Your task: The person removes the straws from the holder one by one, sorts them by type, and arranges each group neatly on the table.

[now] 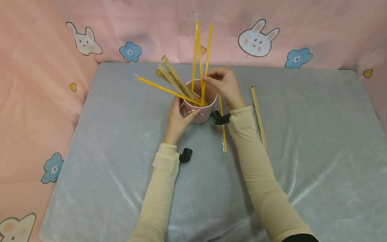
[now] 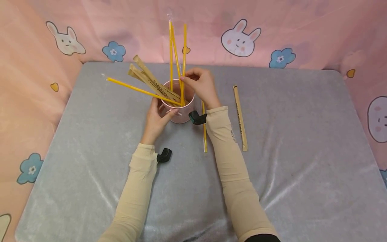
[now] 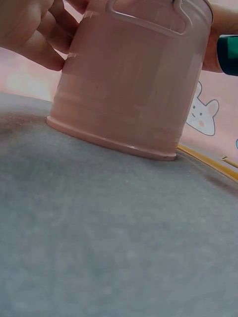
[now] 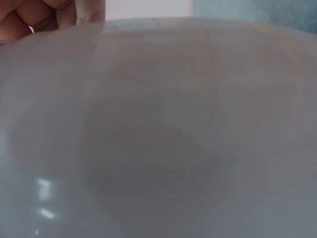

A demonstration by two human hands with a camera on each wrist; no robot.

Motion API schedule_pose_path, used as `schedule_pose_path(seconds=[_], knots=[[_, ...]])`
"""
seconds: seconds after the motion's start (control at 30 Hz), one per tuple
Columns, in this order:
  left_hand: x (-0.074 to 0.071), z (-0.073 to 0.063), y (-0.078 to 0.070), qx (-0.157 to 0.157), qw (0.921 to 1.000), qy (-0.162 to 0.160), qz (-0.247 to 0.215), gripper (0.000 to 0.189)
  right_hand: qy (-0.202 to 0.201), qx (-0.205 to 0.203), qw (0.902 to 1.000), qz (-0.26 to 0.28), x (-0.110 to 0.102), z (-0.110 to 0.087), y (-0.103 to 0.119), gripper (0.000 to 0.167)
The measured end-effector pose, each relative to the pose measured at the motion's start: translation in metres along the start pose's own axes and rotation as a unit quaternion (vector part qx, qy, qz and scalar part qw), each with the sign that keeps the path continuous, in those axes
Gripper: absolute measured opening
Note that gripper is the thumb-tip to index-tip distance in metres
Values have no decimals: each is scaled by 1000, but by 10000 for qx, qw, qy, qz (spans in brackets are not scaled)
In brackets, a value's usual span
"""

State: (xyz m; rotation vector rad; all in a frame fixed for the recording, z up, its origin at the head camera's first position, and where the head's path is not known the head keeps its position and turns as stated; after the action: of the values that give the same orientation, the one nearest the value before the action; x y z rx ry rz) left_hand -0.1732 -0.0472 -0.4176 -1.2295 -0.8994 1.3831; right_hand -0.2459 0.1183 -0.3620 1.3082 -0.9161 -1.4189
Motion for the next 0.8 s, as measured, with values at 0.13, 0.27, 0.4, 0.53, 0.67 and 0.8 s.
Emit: schedule_pose_path(seconds=[0.13, 0.27, 0.4, 0.53, 0.67, 0.8], knots=[[0, 0, -1, -5, 10000, 8, 24, 76, -91, -40, 9998, 159, -1, -2, -1, 16], [-1, -1, -2, -10, 10000, 10, 22, 75, -246, -6, 9987, 452, -7, -7, -1, 8], [0, -1, -2, -28, 10000, 30, -47, 74, -463, 27, 9961, 747, -19, -17, 1, 4], [1, -1, -2, -27, 10000, 11, -37, 74, -586, -115, 9914, 1162, -28, -27, 5, 2], [1, -1, -2, 3, 10000, -7, 10, 75, -684, -528, 9850, 1496, -33, -35, 9, 3], [0, -1, -1, 20, 10000, -8, 39, 76, -845, -715, 9787, 1729, -37, -45, 11, 6]])
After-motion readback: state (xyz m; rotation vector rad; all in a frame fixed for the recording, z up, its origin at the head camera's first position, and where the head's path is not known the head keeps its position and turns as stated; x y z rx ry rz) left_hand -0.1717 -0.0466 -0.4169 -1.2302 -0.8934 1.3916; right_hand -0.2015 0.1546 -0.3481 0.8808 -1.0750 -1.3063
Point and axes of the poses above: each hand's wrist, its own z-axis towards the middle knuckle, its own x-axis out of the palm, y = z × x, the point moved 2 cm from there along z, towards the middle knuckle, and after that the axes turned 1 degree about y, right-handed, at the moved point
